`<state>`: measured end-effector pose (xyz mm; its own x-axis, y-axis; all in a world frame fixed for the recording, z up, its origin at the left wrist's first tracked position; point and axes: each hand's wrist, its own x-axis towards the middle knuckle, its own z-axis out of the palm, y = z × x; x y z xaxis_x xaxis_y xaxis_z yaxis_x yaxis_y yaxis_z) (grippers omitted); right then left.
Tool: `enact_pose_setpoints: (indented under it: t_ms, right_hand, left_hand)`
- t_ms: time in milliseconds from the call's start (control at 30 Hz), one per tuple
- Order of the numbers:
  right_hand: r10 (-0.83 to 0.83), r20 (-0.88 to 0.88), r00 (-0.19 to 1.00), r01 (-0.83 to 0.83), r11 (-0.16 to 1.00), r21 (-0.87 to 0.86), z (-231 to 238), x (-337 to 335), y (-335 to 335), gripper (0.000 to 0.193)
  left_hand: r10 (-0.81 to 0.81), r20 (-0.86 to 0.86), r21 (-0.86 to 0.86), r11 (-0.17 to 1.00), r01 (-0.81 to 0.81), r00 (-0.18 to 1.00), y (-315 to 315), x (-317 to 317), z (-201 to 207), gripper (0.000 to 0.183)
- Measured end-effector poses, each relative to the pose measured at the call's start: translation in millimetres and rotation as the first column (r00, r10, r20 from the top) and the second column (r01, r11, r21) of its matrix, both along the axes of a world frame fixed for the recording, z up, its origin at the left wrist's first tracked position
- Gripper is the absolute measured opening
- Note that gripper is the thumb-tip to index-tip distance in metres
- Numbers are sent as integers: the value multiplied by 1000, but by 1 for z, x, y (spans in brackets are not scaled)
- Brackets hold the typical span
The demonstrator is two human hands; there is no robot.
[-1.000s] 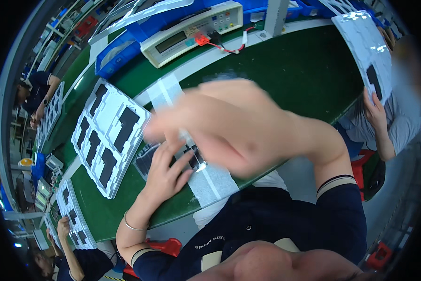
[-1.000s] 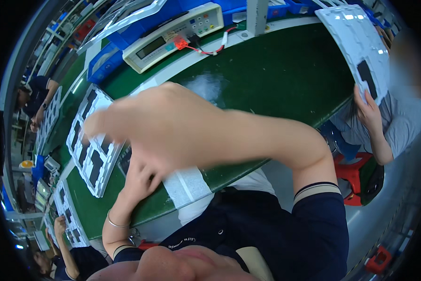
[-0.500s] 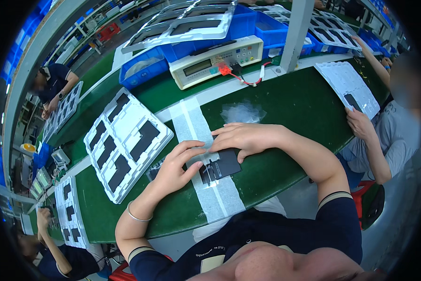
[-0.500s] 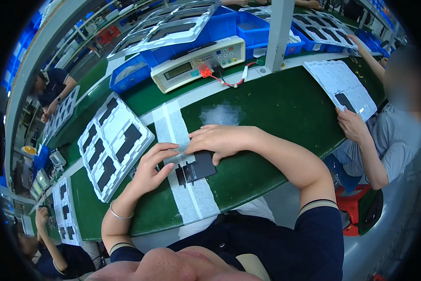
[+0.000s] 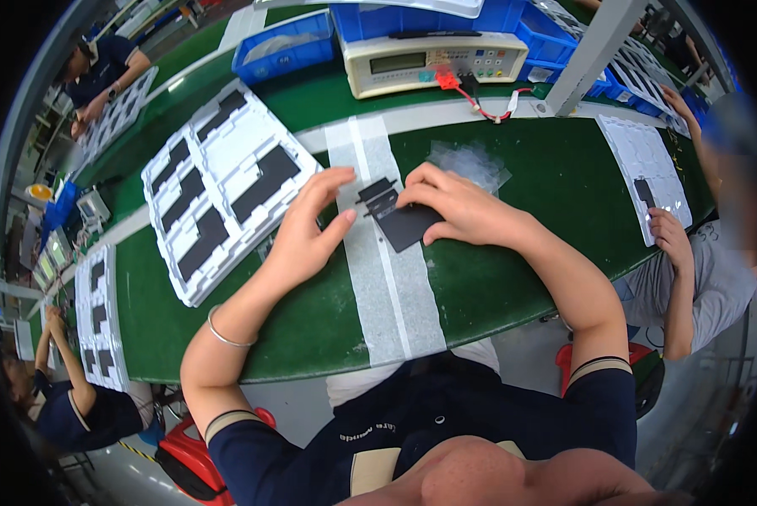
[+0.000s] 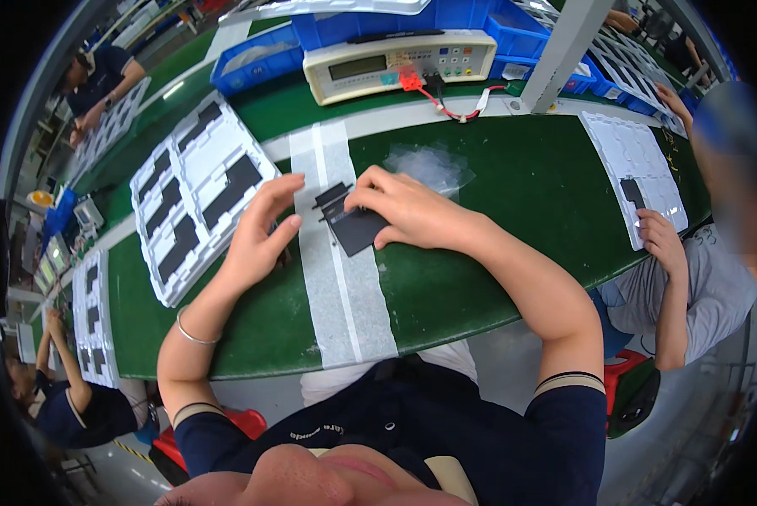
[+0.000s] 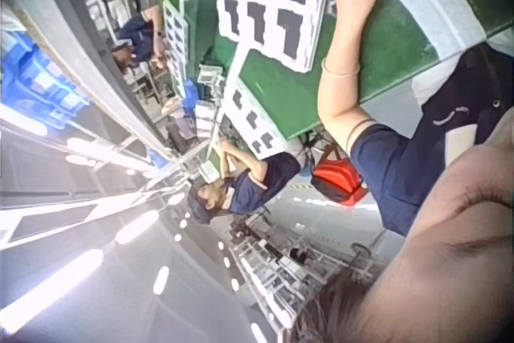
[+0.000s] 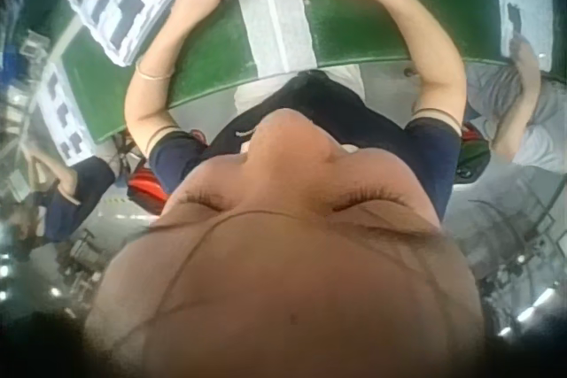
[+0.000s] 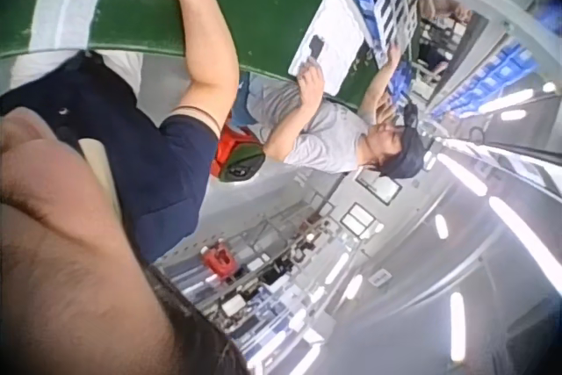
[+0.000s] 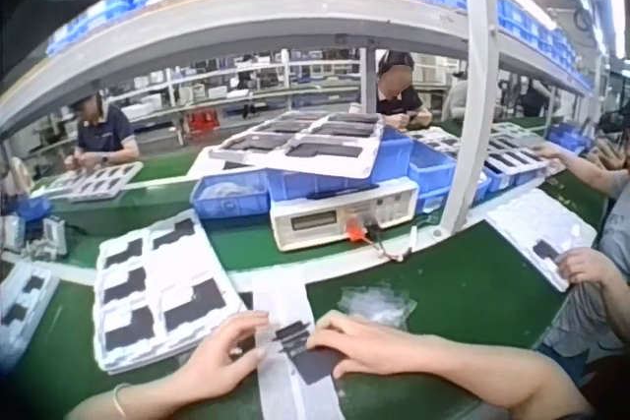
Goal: Assembling small black plastic housing components and applying adhesive films at a manufacturing workbench.
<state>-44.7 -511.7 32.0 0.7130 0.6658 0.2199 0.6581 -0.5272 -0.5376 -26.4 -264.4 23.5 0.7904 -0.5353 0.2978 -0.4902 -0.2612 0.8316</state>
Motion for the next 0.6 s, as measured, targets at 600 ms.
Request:
enact_pose_setpoints:
  t_ms: [600]
  right_hand:
    - [-237, -19, 971, 222, 875, 430, -17, -5, 15, 38]
  left_hand:
    - [-48, -629, -275, 947, -164, 776, -24, -11, -9, 63]
